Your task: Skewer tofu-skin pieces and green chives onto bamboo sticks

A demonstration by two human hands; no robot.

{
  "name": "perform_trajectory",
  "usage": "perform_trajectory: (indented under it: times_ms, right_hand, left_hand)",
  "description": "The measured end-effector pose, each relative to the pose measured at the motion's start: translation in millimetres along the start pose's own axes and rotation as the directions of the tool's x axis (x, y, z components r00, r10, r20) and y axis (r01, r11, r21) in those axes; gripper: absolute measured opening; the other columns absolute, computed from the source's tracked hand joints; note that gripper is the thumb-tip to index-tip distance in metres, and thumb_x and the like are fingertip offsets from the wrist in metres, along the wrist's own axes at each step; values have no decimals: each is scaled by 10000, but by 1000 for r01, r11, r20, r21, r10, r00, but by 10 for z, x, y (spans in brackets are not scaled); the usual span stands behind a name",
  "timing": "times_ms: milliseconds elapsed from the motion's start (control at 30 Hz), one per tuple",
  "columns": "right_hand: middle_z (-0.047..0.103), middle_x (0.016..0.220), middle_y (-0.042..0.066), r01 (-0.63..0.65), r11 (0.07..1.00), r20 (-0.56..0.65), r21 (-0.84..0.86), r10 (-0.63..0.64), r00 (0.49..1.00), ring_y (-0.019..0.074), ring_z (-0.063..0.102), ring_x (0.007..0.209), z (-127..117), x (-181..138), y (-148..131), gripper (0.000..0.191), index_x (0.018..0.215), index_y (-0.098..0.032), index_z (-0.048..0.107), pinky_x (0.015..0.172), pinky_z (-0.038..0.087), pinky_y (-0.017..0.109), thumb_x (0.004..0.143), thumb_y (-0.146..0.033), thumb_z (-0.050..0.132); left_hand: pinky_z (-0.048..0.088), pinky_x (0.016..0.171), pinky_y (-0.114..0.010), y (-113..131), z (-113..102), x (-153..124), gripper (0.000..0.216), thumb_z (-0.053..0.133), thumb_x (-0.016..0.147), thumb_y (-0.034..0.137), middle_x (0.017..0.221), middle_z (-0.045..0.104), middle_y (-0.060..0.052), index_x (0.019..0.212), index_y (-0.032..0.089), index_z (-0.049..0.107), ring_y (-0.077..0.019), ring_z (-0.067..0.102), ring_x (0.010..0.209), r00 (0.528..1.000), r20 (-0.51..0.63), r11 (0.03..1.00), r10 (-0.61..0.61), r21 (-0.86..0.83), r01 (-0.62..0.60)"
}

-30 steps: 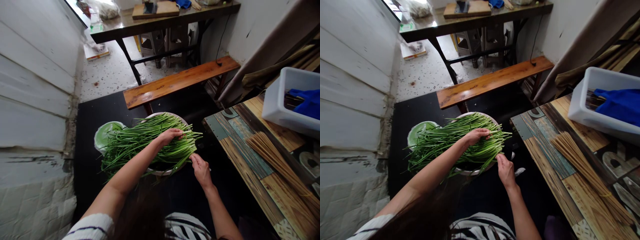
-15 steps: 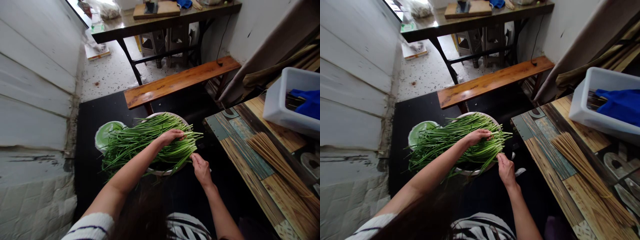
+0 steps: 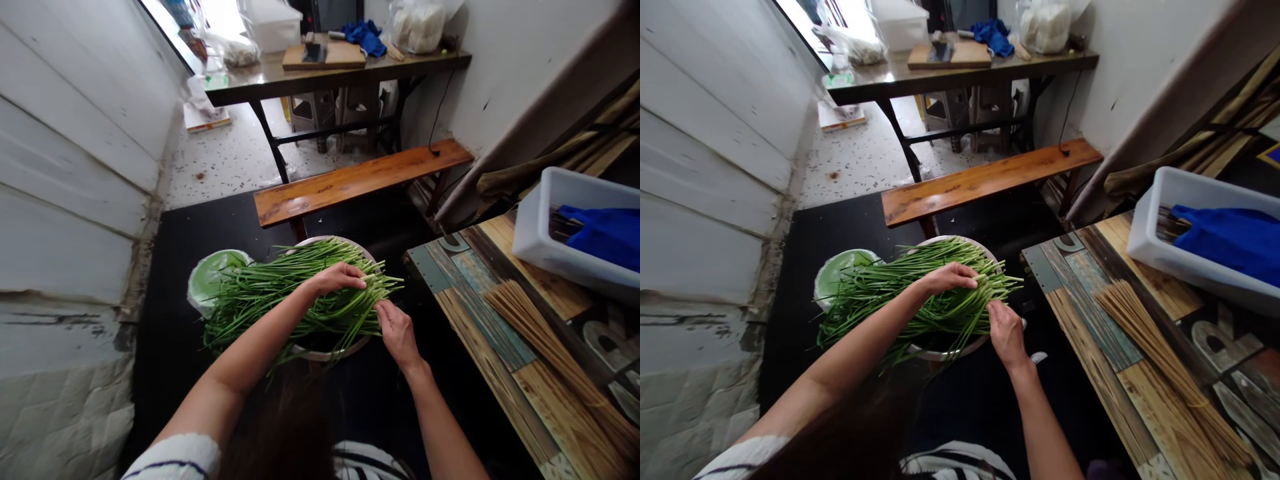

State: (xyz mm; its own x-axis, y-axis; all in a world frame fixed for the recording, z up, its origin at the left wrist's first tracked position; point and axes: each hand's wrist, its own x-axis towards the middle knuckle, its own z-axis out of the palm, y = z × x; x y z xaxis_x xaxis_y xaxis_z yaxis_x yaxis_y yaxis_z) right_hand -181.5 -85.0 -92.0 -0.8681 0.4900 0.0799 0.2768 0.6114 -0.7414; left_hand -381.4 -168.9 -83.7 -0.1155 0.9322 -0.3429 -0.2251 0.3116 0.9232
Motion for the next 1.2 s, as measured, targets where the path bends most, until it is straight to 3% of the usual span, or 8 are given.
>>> perform_trajectory:
  times_ms: [133,300,433,567,800,1033,1100,1200]
  right_hand:
    - [635,755,51,126,992,-78,6,-125,989,153,594,708,-196,57,-246,280,864,-171,629,656,449,246,944,-261,376]
    - [661,830,61,313,949,-174,-25,-312,934,162,611,772,-583,128,-715,216,930,-170,622,724,483,287,935,-202,408]
    - [638,757,38,416,903,-209,-109,-430,878,142,599,693,-949,126,-1148,179,905,-169,614,631,475,252,921,-183,437]
    - [619,714,18,467,865,-238,-183,-500,833,127,585,641,-1306,76,-1559,160,886,-171,610,584,446,237,914,-181,452]
    - [601,695,-18,493,834,-417,-250,-552,722,95,579,607,-1827,-4,-2073,136,870,-204,596,576,432,224,920,-209,470]
    - [517,609,-47,510,846,-550,-155,-503,667,72,502,534,-2146,-172,-2423,180,826,-215,612,531,384,232,929,-230,465]
    - [500,606,-46,535,844,-591,-41,-452,668,69,490,535,-2179,-198,-2493,186,813,-212,611,521,371,235,928,-223,465]
    - [472,599,-48,582,789,-634,197,-351,690,66,454,526,-2133,-199,-2523,180,802,-202,594,498,349,228,926,-211,464]
  left_hand:
    - [441,706,-250,340,32,-165,318,729,664,374,764,686,-36,837,107,714,-129,584,684,993,-26,993,111,43,-110]
    - [462,710,-260,947,139,-504,299,739,662,359,799,697,-46,836,117,717,-143,609,713,966,-27,964,257,76,-254]
    - [480,700,-262,1427,257,-808,307,741,669,368,801,696,-45,852,123,710,-153,621,726,919,-15,911,393,144,-387]
    - [495,713,-266,1749,359,-1019,451,756,633,437,898,685,-60,954,130,679,-171,627,784,858,81,839,508,177,-514]
    - [511,743,-286,2069,509,-1208,711,828,501,433,959,667,-66,1106,145,591,-223,615,892,837,298,801,460,268,-535]
    - [493,688,-246,2629,788,-1562,287,696,688,230,761,640,-10,899,54,613,-138,616,720,802,250,692,543,407,-596]
    - [497,671,-258,2779,846,-1714,343,692,663,197,800,649,-19,958,46,601,-148,623,717,823,240,708,514,424,-565]
    - [513,655,-291,2849,886,-1893,525,751,541,177,845,674,-28,1035,86,596,-197,639,746,905,234,812,354,402,-422]
